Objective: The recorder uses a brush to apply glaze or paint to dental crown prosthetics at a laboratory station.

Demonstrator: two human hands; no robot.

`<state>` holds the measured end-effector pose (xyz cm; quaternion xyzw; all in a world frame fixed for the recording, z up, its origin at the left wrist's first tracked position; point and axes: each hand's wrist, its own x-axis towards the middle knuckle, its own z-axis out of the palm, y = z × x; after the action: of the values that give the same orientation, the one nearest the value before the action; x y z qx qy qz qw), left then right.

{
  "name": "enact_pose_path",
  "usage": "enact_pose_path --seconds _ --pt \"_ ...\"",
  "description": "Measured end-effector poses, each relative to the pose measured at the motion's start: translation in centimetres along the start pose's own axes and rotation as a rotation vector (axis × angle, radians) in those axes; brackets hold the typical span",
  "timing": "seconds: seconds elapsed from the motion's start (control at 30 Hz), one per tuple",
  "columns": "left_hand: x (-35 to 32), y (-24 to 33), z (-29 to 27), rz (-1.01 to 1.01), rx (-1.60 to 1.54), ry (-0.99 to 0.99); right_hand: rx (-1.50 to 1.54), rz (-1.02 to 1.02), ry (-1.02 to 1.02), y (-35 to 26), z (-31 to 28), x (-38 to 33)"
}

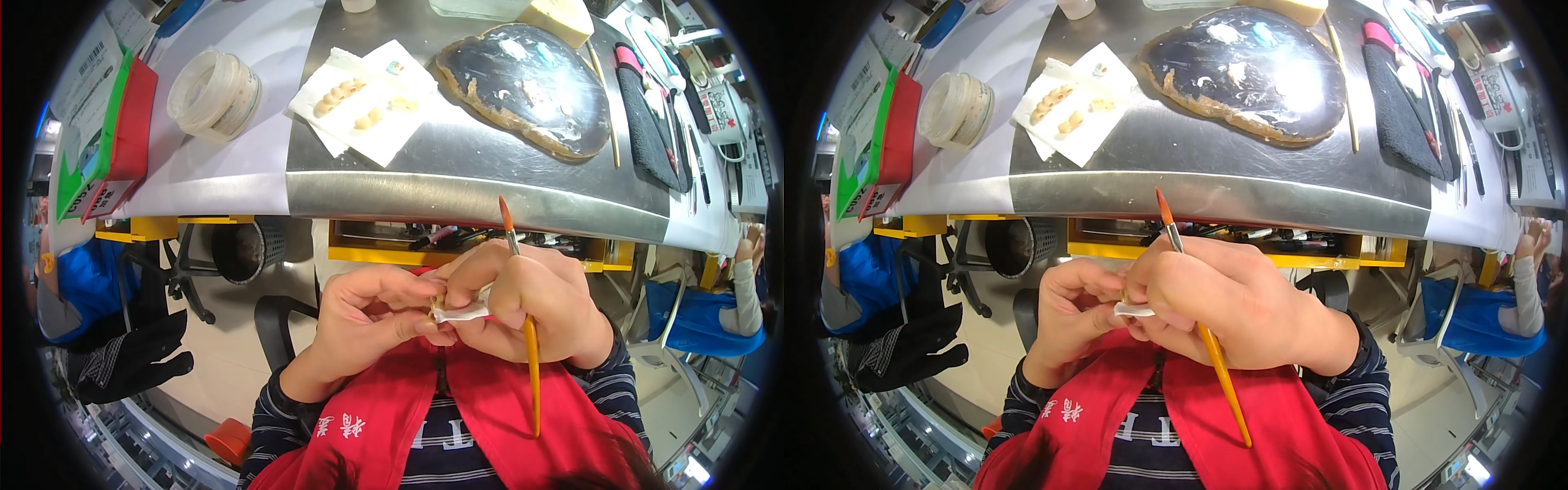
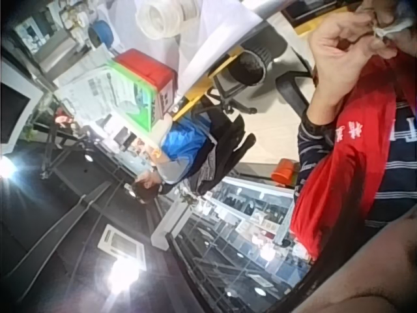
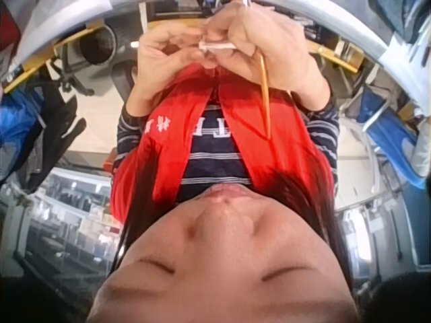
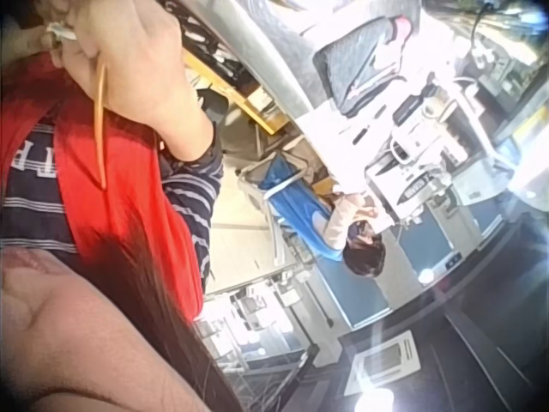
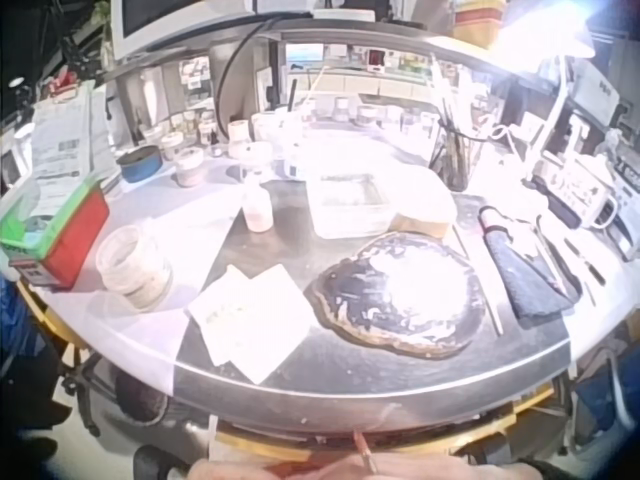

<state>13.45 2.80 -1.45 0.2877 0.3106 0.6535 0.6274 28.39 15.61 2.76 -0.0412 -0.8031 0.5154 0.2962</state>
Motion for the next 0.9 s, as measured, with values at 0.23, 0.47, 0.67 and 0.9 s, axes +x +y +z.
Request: enact_pose_path --seconds 0.23,0.47,0.67,0.9 --pt "-0.2 1.0 0.4 -0.051 -0.111 0.016 0.022 0.055 -0.105 0.5 0.3 -0.4" --pt "0.1 1.4 -0.1 -0.081 -0.183 0.051 0.114 0.057 0.074 1.0 0.4 -0.7" --pt "-0.1 1.0 0.2 -0.059 -0.163 0.094 0.248 0.042 0.091 1.0 0.5 -0.8" --pt "0.0 0.9 0.4 -0.026 -0.099 0.047 0.220 0.020 0.217 1.1 1.3 -0.6"
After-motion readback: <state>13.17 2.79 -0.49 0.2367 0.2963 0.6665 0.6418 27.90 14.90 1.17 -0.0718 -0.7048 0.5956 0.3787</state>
